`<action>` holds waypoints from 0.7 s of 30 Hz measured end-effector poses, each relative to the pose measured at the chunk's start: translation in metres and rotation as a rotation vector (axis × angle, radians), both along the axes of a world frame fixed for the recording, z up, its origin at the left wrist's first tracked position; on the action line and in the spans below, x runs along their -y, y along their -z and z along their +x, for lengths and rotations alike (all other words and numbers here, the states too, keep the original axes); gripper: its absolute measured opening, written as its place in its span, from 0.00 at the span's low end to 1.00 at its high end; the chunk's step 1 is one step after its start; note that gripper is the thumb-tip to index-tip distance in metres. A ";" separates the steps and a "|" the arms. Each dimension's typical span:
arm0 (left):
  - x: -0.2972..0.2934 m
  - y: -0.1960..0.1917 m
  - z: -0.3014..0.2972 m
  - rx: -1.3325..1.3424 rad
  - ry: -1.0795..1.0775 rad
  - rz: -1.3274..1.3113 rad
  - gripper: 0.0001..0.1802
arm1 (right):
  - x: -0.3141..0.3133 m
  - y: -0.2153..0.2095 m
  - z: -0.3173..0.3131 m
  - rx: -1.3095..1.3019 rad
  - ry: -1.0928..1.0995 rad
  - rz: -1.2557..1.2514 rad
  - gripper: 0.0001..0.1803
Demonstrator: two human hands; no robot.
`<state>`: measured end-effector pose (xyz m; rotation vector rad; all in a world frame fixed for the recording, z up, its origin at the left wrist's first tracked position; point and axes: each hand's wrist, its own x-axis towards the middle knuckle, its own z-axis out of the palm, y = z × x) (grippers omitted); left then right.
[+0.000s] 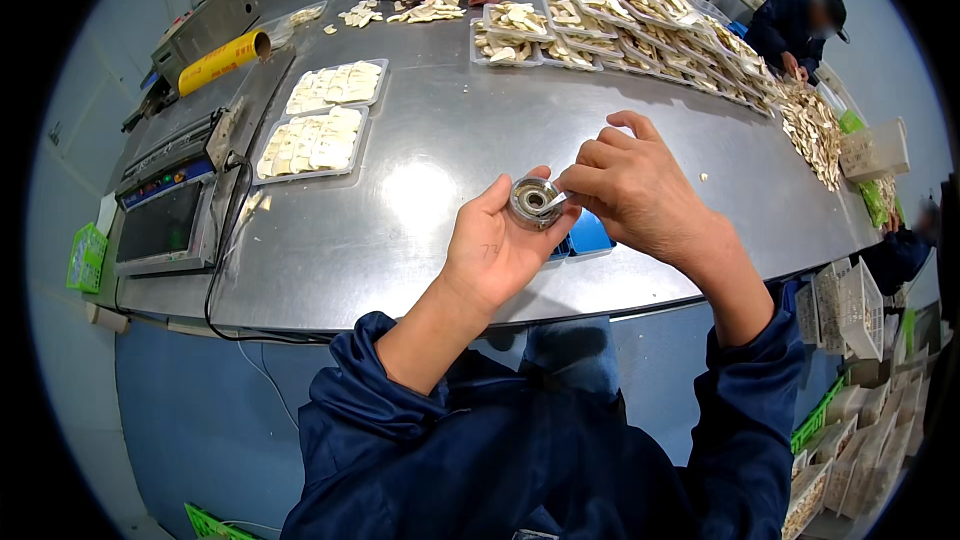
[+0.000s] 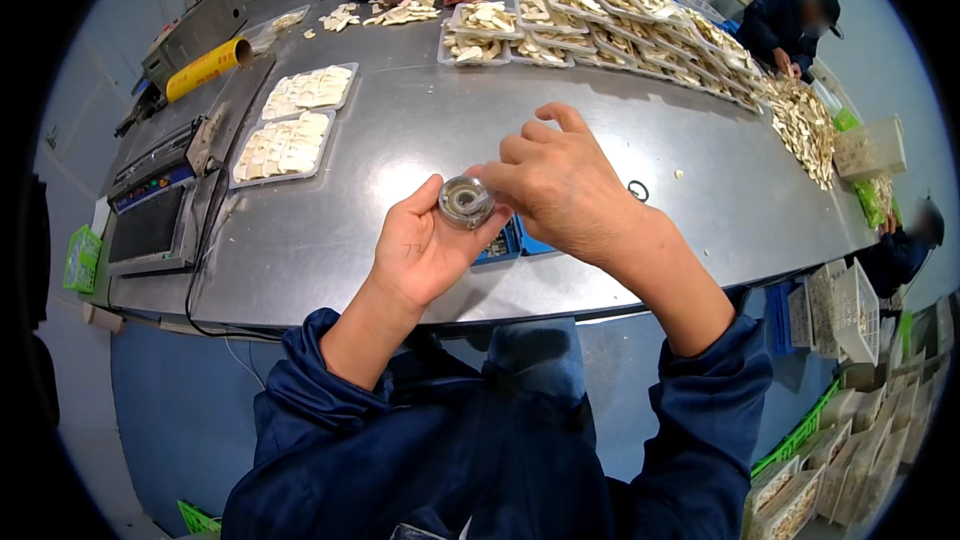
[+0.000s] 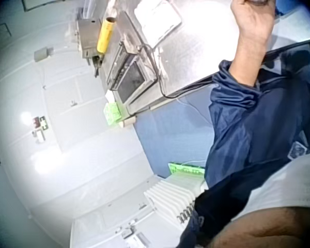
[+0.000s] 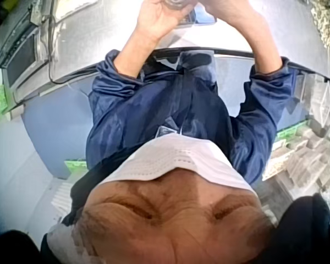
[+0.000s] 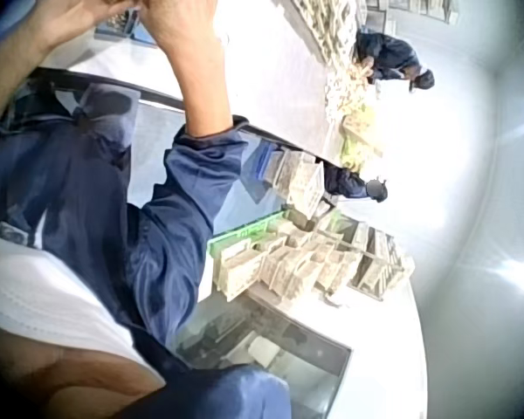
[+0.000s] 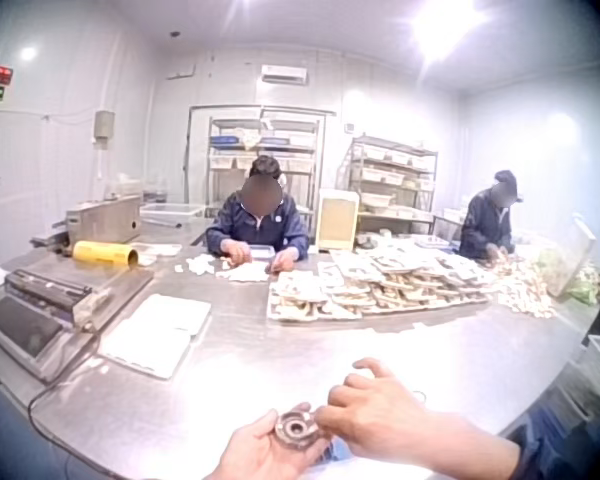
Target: The person uses tweezers to place small metal components into a cylindrical bearing held in the left hand. They repeatedly pick up parts from a blue tray and insert them into the bearing, occasionally rotating the bearing to access different positions.
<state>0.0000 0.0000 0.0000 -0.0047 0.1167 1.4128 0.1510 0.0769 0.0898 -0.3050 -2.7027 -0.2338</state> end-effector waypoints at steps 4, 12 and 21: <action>0.001 -0.001 0.001 -0.001 0.000 -0.005 0.25 | 0.000 0.001 0.000 0.018 -0.009 -0.013 0.15; -0.006 0.015 -0.008 0.099 0.034 0.096 0.25 | -0.002 0.002 0.002 -0.018 0.032 -0.071 0.13; -0.016 0.018 -0.018 0.189 -0.119 -0.010 0.24 | 0.038 0.039 0.019 -0.425 0.312 -0.793 0.09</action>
